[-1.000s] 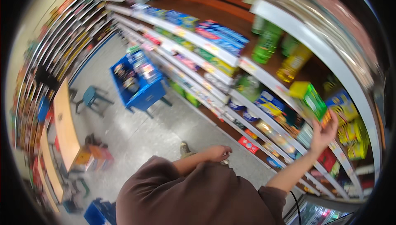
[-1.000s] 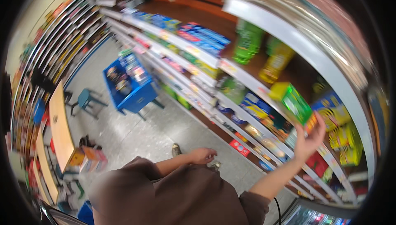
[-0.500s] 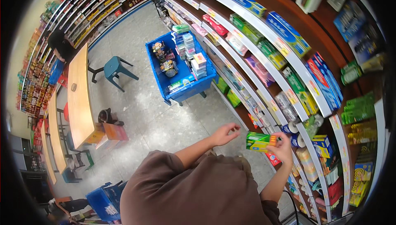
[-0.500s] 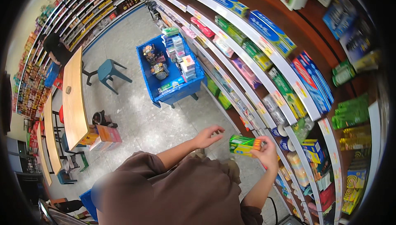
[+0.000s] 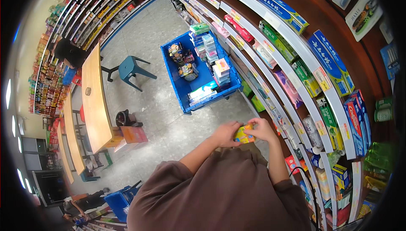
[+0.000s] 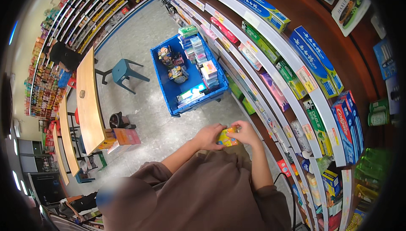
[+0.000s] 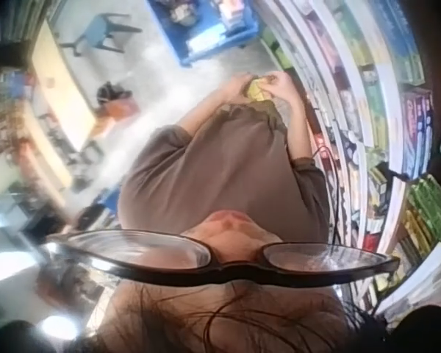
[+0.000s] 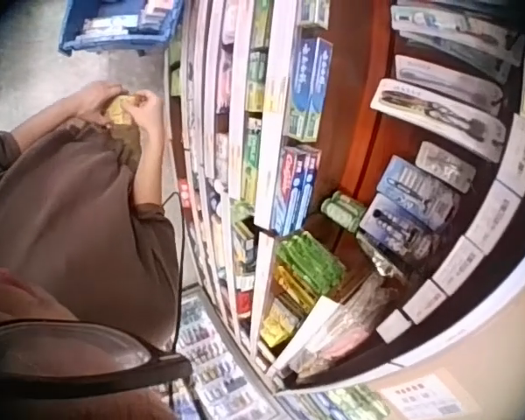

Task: Organizing and placing various products like toothpaste and sanitary pads onto supermarket shelves from a storage basket.

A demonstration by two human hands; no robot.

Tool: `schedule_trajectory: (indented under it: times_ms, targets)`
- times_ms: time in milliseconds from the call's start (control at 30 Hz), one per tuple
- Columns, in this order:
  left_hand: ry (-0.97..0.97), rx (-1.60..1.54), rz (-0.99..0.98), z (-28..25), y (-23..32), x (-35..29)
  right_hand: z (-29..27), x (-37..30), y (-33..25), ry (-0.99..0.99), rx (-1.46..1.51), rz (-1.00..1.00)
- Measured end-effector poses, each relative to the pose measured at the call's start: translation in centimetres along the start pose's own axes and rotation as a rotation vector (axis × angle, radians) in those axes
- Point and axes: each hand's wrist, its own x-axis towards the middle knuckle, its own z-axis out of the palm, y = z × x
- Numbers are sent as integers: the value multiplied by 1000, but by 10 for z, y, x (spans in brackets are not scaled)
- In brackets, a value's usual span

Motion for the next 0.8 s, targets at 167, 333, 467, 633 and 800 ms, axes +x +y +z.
schedule_trajectory:
  times_ms: [167, 333, 467, 633, 800]
  targets:
    - [71, -43, -118, -40, -37, 0, 19, 62, -32, -81, 61, -11]
    - [176, -33, -416, -99, -141, 23, 36, 97, -31, 173, 114, 29]
    - [274, 65, -567, -120, -275, 40, 43, 110, -14, 332, 166, 109]
    - [-52, 119, -757, -99, -382, 71, 64, 95, -32, 456, 197, 290]
    - [-257, 83, -849, -60, -442, 80, 93, 89, -42, 522, 237, 401]
